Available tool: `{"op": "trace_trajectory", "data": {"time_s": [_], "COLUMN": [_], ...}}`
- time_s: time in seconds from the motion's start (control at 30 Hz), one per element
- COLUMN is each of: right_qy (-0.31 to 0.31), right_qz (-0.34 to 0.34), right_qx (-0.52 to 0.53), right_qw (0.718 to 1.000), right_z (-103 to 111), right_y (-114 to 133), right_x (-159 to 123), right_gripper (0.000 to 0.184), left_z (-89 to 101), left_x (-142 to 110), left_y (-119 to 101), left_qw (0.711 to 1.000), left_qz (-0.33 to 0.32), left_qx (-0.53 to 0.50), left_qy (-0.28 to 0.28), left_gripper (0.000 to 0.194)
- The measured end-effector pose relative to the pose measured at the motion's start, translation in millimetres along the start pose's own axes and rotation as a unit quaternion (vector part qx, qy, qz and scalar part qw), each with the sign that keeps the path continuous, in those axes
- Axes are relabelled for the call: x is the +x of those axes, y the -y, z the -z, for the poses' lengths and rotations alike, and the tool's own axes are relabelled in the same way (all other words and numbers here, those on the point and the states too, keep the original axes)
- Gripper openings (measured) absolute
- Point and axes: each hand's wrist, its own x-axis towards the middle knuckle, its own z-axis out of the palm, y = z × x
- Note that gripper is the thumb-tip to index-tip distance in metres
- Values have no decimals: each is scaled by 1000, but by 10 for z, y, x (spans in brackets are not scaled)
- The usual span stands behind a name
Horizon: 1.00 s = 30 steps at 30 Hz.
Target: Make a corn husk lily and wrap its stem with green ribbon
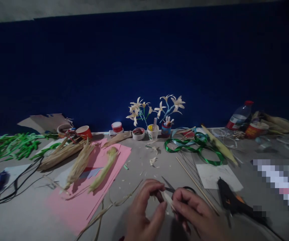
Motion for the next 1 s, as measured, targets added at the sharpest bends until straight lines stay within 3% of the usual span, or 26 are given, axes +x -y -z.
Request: {"op": "trace_trajectory", "data": {"time_s": [0.1, 0.2, 0.3, 0.37, 0.47, 0.63, 0.8, 0.9, 1.0], "right_qy": [1, -15, -70, -106, -130, -149, -180, -222, -229], "right_qz": [-42, -35, 100, 206, 293, 399, 418, 418, 395], "right_qx": [76, 73, -51, -169, -308, -380, -357, -334, -320], "right_qw": [996, 997, 991, 958, 896, 821, 815, 815, 830], "right_z": [-16, -25, -16, -11, -16, -49, -62, -13, 36], "right_y": [7, 12, 30, 43, 44, 12, -12, -27, -30], "right_x": [-23, -59, -98, -111, -89, -20, -45, -53, -40], "right_gripper": [39, 36, 23, 17, 8, 13, 14, 14, 14], "left_z": [65, 100, 92, 72, 35, -24, -30, 12, 21], "left_x": [26, 67, 73, 60, 41, 47, 36, 18, 19], "left_y": [-53, -89, -106, -110, -106, -80, -35, -21, -62], "left_qw": [976, 955, 966, 976, 984, 985, 976, 978, 988], "left_qz": [-160, -219, -184, -141, -89, -78, -132, -99, -53], "left_qx": [144, 198, 182, 165, 151, 152, 171, 170, 141], "left_qy": [22, 24, 29, 27, 32, 16, -32, -68, -38], "left_gripper": [42, 40, 32, 24, 16, 19, 22, 19, 12]}}
